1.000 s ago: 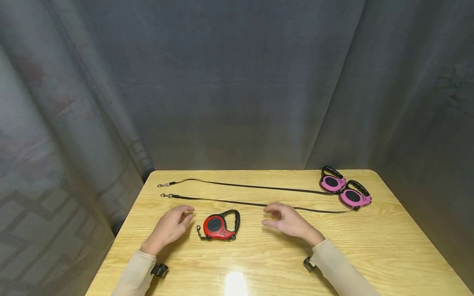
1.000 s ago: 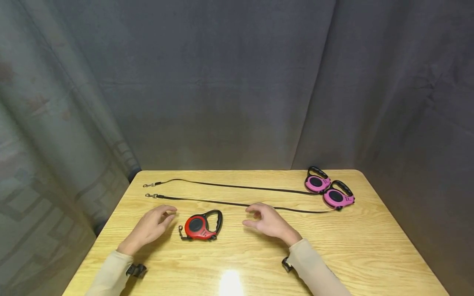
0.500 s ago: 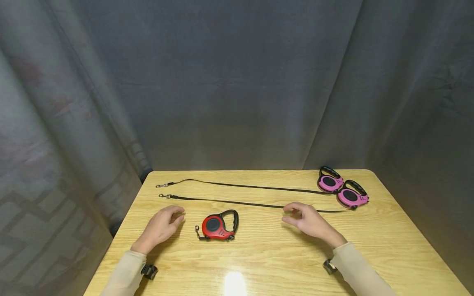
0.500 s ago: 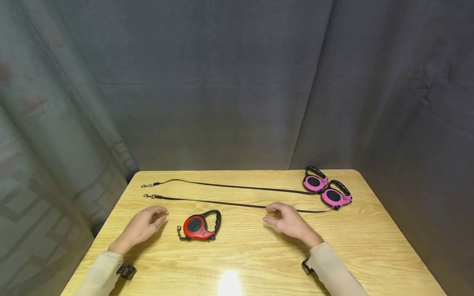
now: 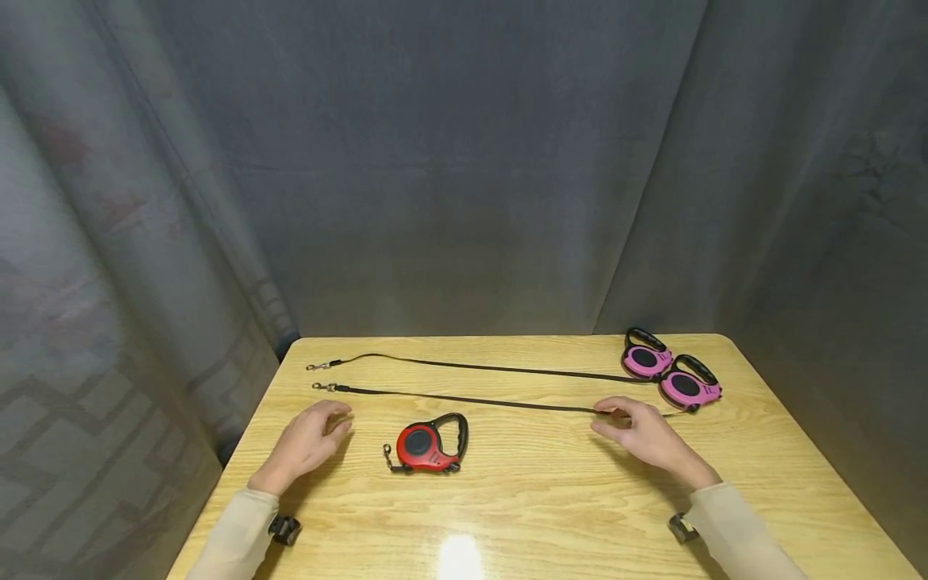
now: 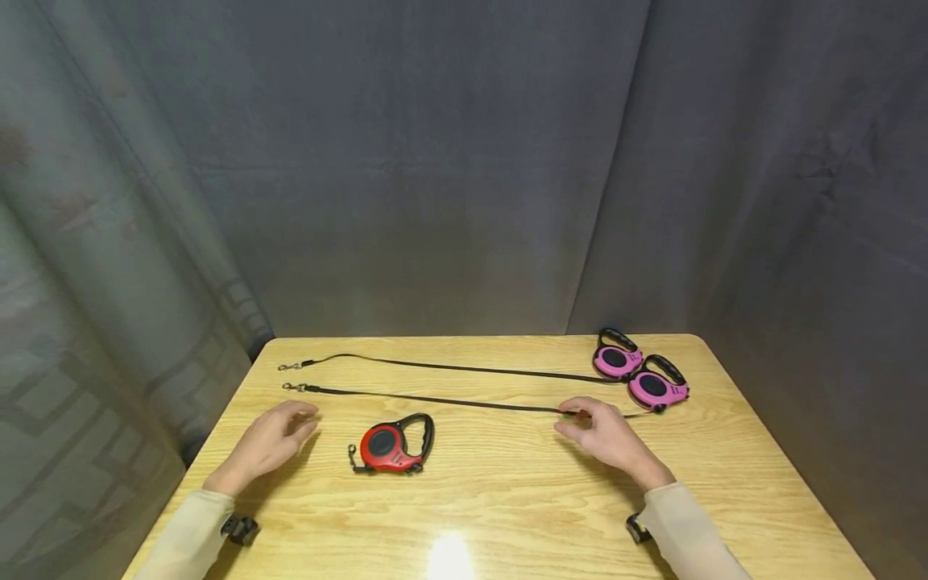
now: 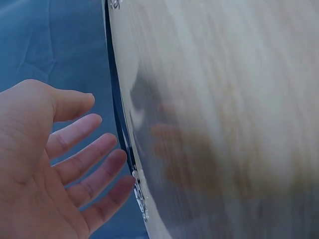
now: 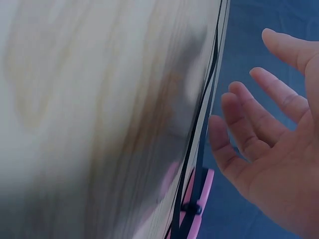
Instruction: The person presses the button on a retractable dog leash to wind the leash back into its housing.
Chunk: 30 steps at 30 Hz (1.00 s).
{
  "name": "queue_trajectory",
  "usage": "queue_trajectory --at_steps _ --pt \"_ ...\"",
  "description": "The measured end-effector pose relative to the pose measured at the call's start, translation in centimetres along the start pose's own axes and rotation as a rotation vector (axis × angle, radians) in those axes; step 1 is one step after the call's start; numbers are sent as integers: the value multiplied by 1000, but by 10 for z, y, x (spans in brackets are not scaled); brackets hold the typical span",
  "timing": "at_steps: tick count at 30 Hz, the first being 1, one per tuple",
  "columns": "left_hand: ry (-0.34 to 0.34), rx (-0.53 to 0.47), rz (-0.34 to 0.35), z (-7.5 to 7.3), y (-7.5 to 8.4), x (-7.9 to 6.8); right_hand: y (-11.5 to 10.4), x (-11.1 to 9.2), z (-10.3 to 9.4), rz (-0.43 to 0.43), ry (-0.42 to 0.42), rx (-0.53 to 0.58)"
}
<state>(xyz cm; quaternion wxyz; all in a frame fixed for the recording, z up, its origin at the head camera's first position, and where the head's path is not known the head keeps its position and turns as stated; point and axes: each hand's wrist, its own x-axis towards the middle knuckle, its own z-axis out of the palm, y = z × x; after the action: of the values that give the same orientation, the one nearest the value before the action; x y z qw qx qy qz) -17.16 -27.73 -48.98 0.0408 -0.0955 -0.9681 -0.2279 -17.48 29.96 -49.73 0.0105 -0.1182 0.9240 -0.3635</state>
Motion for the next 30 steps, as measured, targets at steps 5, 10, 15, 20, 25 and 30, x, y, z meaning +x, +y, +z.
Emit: queue_trajectory --at_steps 5,10,15,20,25,30 --pt "-3 -22 -26 -1 -8 0 9 -1 -8 28 11 -17" --pt "3 -30 -52 -2 -14 0 14 -2 -17 32 14 -37" --pt "13 -39 -69 -2 -19 2 16 -5 -24 28 36 -64" --pt "5 -44 -94 -2 -23 5 18 -9 -31 35 39 -71" --pt "16 -50 -99 -3 -28 10 22 -9 -36 51 47 -87" --pt "27 -45 -84 -6 -31 13 29 -8 -43 41 55 -111"
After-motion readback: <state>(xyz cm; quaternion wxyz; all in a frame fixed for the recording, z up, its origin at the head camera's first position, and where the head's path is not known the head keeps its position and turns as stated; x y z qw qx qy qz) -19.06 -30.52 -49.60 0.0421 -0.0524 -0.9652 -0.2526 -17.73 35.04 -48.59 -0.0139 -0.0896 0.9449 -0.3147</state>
